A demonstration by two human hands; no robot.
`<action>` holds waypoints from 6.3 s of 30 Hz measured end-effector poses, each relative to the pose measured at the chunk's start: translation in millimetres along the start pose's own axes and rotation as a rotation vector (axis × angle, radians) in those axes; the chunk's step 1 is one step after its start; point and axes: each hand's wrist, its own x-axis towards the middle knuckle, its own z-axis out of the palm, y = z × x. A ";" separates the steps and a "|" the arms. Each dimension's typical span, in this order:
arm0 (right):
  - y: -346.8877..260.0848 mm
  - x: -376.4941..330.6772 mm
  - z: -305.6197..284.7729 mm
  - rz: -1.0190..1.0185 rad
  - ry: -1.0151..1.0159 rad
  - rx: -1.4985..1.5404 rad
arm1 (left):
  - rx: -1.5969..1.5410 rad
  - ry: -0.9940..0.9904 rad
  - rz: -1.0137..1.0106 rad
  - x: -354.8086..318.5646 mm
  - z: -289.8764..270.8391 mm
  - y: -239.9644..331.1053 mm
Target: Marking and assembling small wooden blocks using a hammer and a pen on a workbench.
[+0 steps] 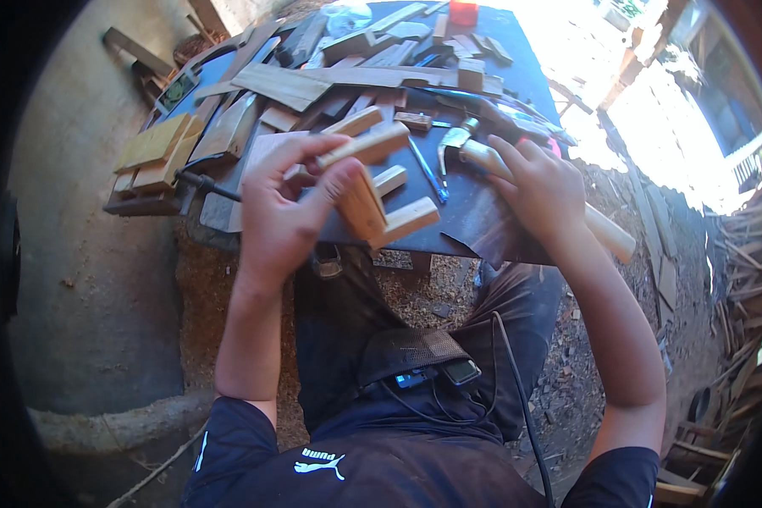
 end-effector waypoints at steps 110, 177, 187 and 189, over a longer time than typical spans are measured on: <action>-109.7 -20.0 31.8 0.054 0.380 1.101 | 0.729 -0.029 0.235 -81.4 79.1 -24.7; -44.8 -1.6 65.7 0.112 -0.182 2.675 | 1.016 -0.122 -0.368 -208.8 -2.5 -119.1; -80.6 13.7 67.5 0.334 0.073 2.121 | 0.907 0.104 0.424 -118.4 -20.1 -31.4; -82.6 24.4 73.4 0.279 0.040 1.939 | 0.839 0.158 0.426 -70.4 -25.3 -21.6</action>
